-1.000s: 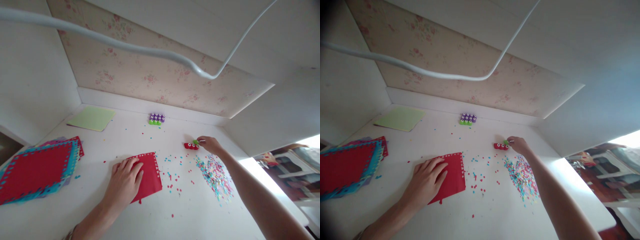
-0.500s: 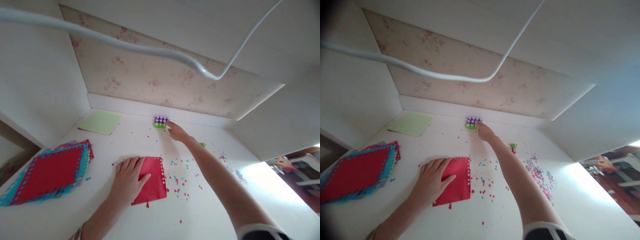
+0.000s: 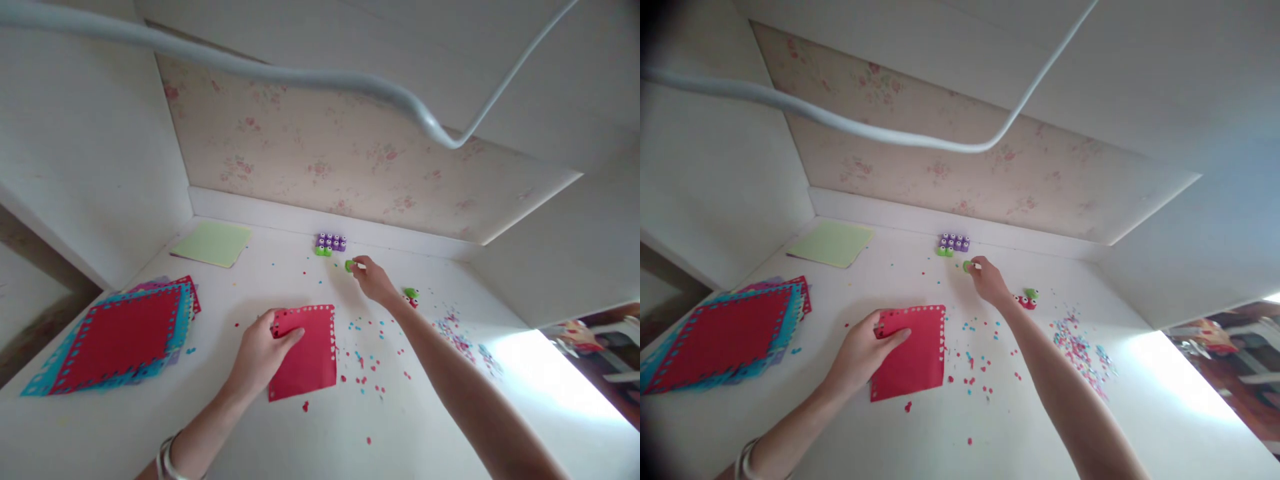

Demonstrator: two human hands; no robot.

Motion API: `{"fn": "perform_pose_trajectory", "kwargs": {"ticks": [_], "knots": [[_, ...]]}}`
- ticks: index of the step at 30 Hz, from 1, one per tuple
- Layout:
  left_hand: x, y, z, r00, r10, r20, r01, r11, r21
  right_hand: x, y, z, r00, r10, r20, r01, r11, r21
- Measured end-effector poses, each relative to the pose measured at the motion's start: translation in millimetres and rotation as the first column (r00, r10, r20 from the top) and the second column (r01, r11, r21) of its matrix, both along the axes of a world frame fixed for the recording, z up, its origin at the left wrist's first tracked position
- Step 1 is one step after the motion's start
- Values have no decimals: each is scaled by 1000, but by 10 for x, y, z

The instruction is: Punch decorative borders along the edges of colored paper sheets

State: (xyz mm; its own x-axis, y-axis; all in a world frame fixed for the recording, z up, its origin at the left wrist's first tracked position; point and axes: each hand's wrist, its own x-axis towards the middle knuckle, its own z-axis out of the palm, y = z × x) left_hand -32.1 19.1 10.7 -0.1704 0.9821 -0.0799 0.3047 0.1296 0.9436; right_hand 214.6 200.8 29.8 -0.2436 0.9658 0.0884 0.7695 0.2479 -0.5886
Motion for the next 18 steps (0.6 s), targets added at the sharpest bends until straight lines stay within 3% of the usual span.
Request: {"fn": "perform_pose_trajectory", "kwargs": {"ticks": [3,4,6,8,11,14,18], "knots": [[15,0,5,998,-5,66,4,1000,18,92,-540,-10,970,-18,-242,-1,997,-76],[28,0,-4,996,-4,84,1,999,36,116,-736,-20,875,-52,-482,-36,984,-172],[58,-3,-36,992,-24,125,17,998,60,150,-1110,-50,697,-144,-702,-114,945,-307],[82,-12,-77,984,-50,169,43,998,48,166,-1412,-97,647,-199,-736,-157,910,-384],[98,-39,-103,972,-81,220,85,996,-9,156,-1670,-186,647,-273,-712,-142,874,-464],[115,-68,-51,945,-139,297,166,984,-65,127,-1733,-259,625,-311,-716,-170,842,-513],[184,-77,32,910,-192,369,247,963,-109,105,-1713,-276,626,-236,-743,-249,843,-477]]}}
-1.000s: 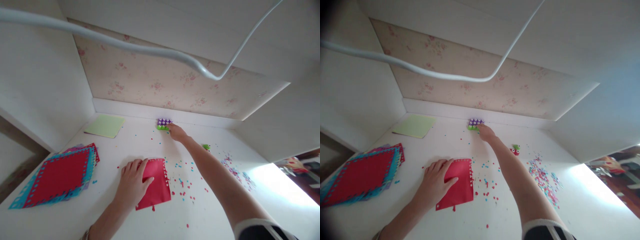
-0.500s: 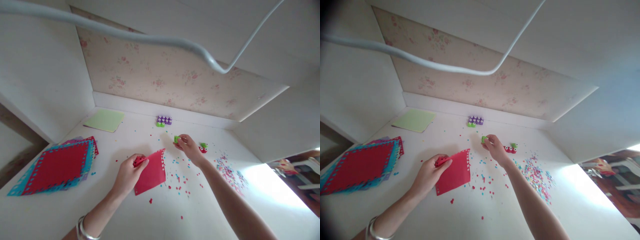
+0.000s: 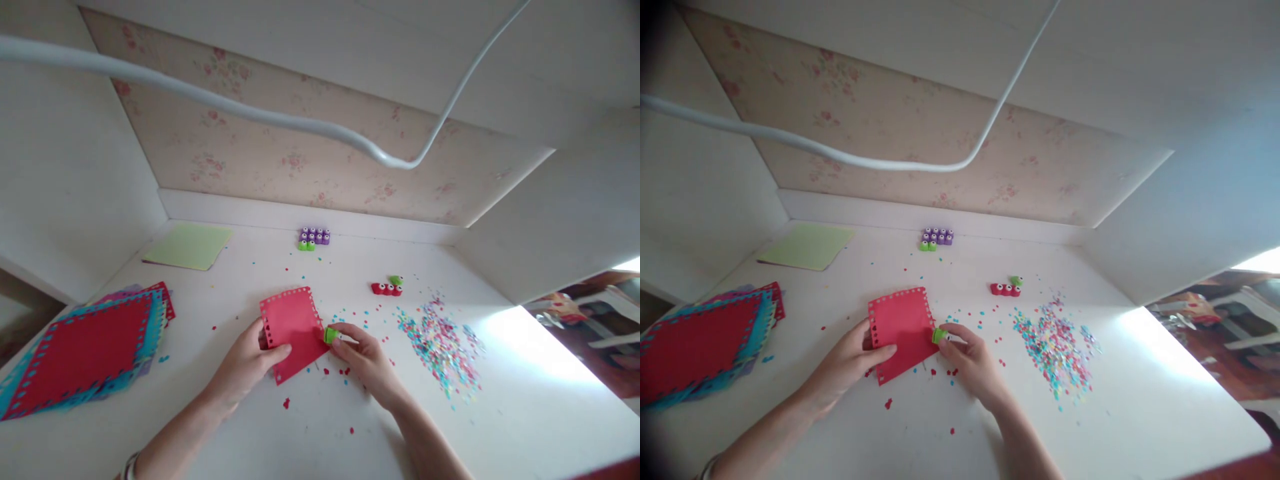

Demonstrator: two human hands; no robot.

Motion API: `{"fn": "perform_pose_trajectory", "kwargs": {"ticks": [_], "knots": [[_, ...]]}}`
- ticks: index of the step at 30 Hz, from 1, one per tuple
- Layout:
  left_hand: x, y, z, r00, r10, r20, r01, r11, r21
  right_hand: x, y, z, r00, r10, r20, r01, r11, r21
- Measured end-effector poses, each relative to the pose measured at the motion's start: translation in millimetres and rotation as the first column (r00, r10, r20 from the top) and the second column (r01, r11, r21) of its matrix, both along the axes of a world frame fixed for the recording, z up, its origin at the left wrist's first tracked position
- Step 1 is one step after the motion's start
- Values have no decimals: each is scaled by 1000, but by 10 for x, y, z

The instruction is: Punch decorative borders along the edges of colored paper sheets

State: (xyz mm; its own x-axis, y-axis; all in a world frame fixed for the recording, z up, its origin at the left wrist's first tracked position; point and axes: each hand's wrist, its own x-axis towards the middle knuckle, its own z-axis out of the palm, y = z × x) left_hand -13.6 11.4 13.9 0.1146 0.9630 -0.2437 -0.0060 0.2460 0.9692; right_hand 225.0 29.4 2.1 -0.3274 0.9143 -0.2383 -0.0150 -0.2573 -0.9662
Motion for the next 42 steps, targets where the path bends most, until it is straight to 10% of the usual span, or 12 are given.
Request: {"fn": "perform_pose_trajectory", "kwargs": {"ticks": [8,16,42], "knots": [[171,-44,-78,923,53,-380,20,982,186,30,-21,113,1000,25,3,-25,1000,4],[102,-69,8,983,109,-149,-103,994,49,101,2,49,992,-112,65,108,992,62],[60,-101,14,908,36,-418,55,978,203,142,27,31,983,6,185,-51,970,239]]}}
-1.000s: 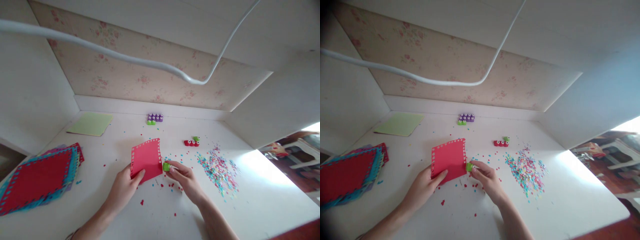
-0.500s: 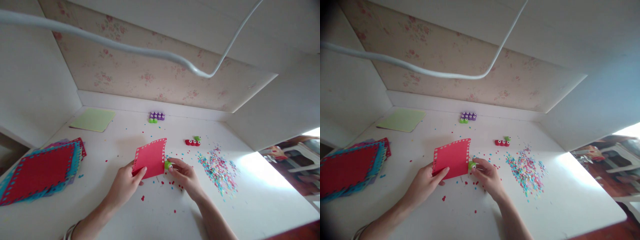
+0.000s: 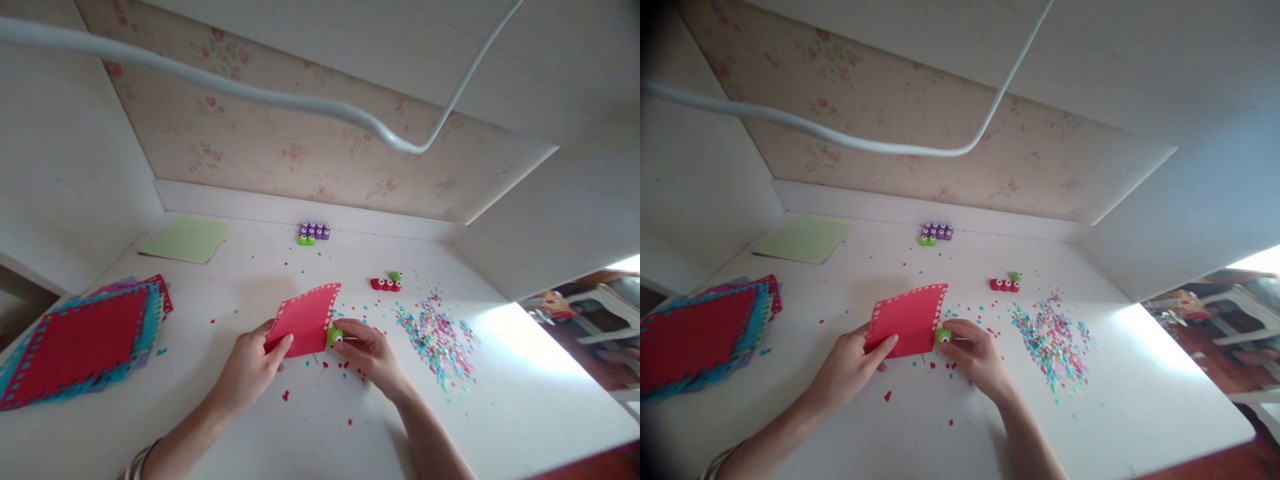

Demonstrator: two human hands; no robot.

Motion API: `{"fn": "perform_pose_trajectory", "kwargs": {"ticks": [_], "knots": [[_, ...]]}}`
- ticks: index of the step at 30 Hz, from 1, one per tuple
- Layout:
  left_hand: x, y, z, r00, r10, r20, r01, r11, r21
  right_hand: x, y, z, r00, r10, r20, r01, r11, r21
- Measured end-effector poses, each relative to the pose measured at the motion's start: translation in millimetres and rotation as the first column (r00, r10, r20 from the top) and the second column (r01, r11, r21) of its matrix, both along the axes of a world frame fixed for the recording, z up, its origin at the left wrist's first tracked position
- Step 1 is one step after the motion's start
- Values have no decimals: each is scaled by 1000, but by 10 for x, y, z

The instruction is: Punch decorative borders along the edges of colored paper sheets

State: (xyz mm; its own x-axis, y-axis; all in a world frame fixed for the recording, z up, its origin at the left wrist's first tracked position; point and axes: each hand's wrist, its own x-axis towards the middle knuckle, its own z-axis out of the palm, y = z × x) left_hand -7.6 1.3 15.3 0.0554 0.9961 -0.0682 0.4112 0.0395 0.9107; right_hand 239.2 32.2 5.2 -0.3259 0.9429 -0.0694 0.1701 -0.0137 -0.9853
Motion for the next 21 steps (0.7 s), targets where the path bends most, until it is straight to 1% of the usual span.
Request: {"fn": "perform_pose_trajectory", "kwargs": {"ticks": [3,6,9,12,15,16,18,20,21], "knots": [[-4,-3,-1,1000,-24,-15,25,999,21,0,-5,41,1000,11,21,-10,1000,-19],[-4,-6,-1,997,-63,-38,65,996,54,1,-10,73,998,-3,70,6,999,-51],[2,-5,2,996,-92,-6,92,995,28,4,-11,82,995,-26,100,33,997,-71],[9,1,16,996,-79,35,79,997,-18,6,-12,69,995,-40,90,49,994,-97],[11,10,34,998,-39,39,40,999,-37,2,-22,52,997,-16,79,25,992,-123],[10,12,37,999,-26,42,28,999,-41,0,-28,48,996,-8,85,17,994,-107],[7,16,35,998,-13,58,16,998,-55,-5,-39,42,993,8,120,-4,1000,-30],[4,16,22,997,-17,81,23,998,-66,-11,-49,38,988,29,150,-35,999,36],[4,16,14,996,-26,90,33,997,-68,-13,-51,37,987,41,153,-48,998,44]]}}
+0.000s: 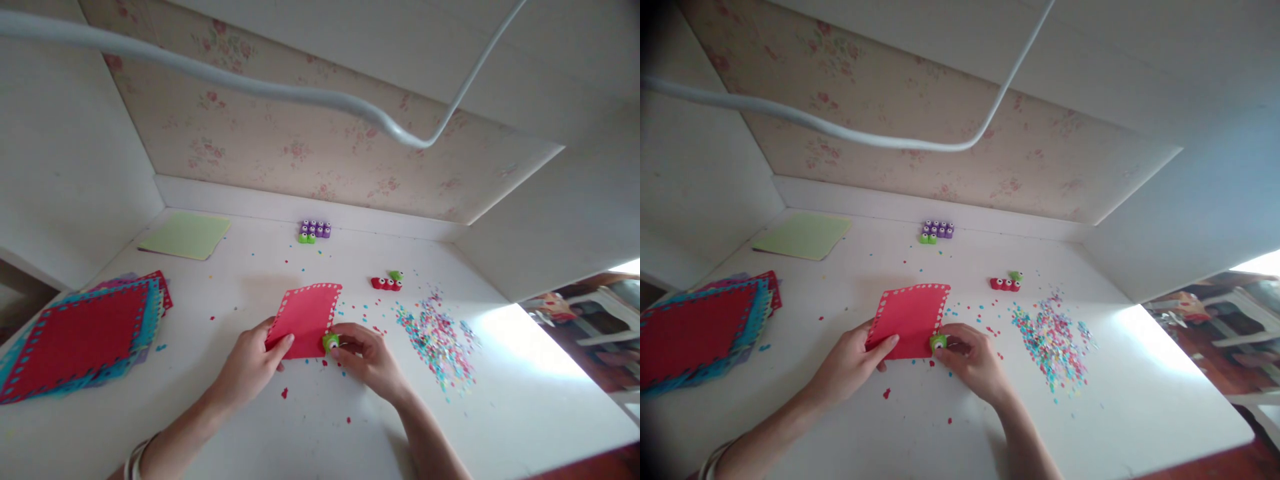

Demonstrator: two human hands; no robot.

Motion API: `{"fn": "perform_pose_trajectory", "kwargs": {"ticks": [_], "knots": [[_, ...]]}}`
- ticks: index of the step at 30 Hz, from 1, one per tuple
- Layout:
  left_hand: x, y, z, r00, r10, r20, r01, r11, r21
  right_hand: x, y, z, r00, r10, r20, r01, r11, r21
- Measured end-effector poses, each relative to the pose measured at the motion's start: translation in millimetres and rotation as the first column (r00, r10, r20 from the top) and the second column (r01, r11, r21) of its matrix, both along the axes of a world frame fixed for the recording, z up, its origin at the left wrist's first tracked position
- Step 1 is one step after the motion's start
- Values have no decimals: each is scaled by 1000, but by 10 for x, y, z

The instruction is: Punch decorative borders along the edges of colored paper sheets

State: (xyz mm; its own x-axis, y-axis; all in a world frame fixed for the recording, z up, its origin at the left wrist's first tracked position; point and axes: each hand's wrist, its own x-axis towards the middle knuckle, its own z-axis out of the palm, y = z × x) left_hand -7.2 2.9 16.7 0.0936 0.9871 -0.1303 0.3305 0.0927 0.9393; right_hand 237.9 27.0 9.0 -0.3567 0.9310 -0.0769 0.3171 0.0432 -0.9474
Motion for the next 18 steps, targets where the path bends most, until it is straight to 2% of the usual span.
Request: {"fn": "perform_pose_trajectory", "kwargs": {"ticks": [7,9,11,14,16,18], "knots": [[24,7,-46,999,-51,1,51,999,-14,-35,-11,22,995,-53,-89,40,988,-148],[29,7,-63,999,-46,7,46,999,-14,-50,-29,29,998,-39,-46,35,994,-103],[35,0,-96,999,-39,-19,39,999,2,-63,-52,35,997,-34,70,34,999,0],[61,-32,-168,986,-26,-167,43,994,100,-65,-75,60,963,-44,267,0,987,160],[96,-71,-211,957,9,-291,57,975,217,-51,-68,102,944,-29,328,-32,983,180],[130,-122,-223,924,78,-373,52,944,326,-30,-32,168,934,-17,357,-38,989,145]]}}
